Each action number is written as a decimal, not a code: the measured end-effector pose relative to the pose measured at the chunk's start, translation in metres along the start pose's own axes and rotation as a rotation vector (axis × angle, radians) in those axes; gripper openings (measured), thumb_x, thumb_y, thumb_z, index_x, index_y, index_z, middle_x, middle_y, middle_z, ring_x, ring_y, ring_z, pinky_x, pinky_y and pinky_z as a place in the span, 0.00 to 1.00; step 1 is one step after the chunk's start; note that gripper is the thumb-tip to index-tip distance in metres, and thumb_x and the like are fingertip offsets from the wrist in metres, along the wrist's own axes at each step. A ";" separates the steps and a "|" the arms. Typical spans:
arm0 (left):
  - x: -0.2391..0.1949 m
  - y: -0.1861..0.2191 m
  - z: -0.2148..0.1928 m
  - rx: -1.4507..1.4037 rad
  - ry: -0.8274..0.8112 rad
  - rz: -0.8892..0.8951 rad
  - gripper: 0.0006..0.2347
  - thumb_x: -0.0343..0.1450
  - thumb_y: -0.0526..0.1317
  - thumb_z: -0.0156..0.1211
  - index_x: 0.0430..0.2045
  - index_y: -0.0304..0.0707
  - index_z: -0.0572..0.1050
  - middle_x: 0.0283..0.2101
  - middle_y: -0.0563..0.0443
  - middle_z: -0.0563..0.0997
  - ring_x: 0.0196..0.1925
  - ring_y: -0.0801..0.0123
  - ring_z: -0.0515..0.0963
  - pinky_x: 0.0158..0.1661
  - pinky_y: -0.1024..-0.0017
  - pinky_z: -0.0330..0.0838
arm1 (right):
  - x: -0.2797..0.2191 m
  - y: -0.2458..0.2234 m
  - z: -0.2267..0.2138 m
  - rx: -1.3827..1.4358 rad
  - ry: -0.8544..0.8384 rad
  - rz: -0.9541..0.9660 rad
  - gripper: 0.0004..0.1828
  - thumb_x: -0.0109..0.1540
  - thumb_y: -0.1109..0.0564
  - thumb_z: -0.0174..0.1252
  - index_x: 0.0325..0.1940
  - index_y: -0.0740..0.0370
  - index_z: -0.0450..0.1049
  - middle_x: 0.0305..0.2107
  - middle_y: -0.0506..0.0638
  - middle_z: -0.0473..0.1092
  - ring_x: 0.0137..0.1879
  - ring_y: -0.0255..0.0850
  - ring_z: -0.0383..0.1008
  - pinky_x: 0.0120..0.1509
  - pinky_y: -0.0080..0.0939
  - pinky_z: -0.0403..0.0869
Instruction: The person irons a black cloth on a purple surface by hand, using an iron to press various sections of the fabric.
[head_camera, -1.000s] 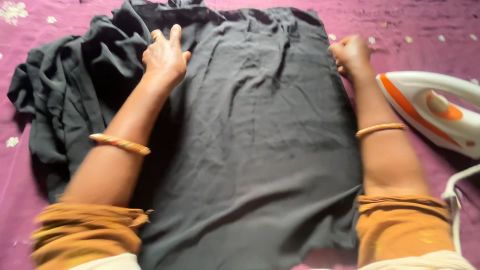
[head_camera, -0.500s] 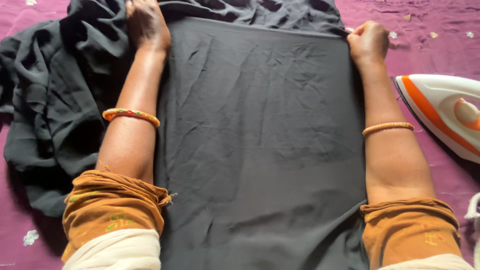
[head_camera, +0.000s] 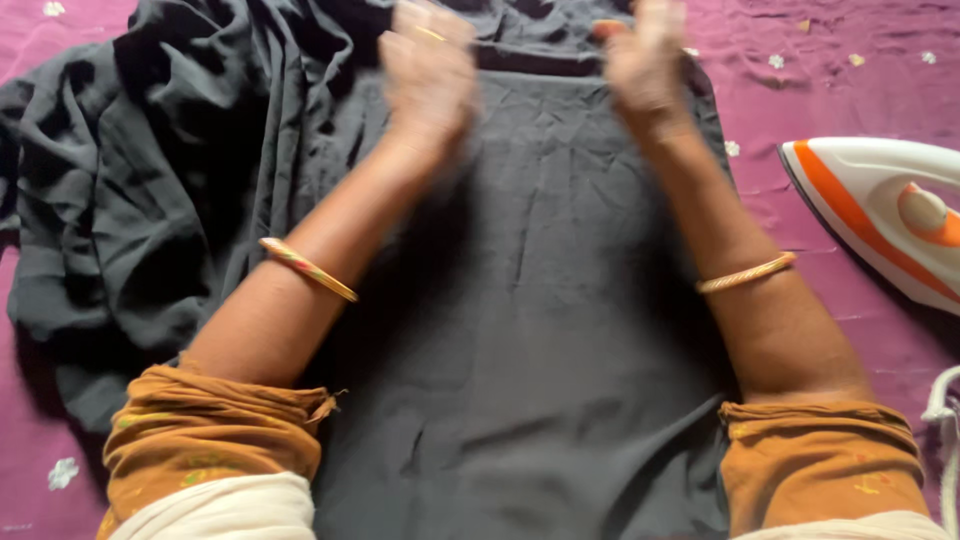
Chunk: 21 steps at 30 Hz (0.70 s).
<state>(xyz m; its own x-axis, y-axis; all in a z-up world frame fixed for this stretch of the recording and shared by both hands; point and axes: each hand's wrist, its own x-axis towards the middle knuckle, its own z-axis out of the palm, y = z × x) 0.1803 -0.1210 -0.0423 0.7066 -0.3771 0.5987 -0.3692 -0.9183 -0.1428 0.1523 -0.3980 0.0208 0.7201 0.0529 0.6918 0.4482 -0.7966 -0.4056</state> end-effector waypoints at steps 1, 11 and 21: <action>-0.009 0.031 -0.009 0.003 -0.008 0.072 0.17 0.72 0.42 0.51 0.54 0.33 0.71 0.64 0.35 0.69 0.66 0.44 0.66 0.59 0.51 0.63 | -0.001 -0.030 0.019 0.256 -0.072 0.078 0.22 0.66 0.57 0.47 0.65 0.62 0.68 0.43 0.59 0.75 0.46 0.49 0.74 0.52 0.49 0.71; -0.060 -0.024 -0.100 -0.314 -0.438 -0.001 0.25 0.76 0.55 0.46 0.64 0.40 0.66 0.74 0.43 0.61 0.74 0.52 0.59 0.62 0.46 0.55 | -0.072 -0.036 -0.029 -0.427 -0.495 -0.073 0.29 0.68 0.39 0.53 0.66 0.60 0.68 0.64 0.55 0.65 0.68 0.52 0.63 0.62 0.56 0.65; -0.077 -0.009 -0.118 -0.159 -0.303 -0.014 0.27 0.73 0.52 0.47 0.62 0.31 0.66 0.69 0.35 0.64 0.69 0.46 0.62 0.61 0.48 0.58 | -0.114 -0.065 -0.034 -0.740 -0.338 -0.217 0.42 0.70 0.32 0.49 0.72 0.70 0.60 0.66 0.75 0.58 0.68 0.72 0.57 0.63 0.67 0.63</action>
<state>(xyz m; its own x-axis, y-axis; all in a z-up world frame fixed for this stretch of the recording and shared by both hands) 0.0579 -0.0693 0.0060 0.8508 -0.4047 0.3353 -0.4305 -0.9026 0.0029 0.0234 -0.3728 -0.0116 0.8309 0.3339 0.4451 0.2170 -0.9310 0.2933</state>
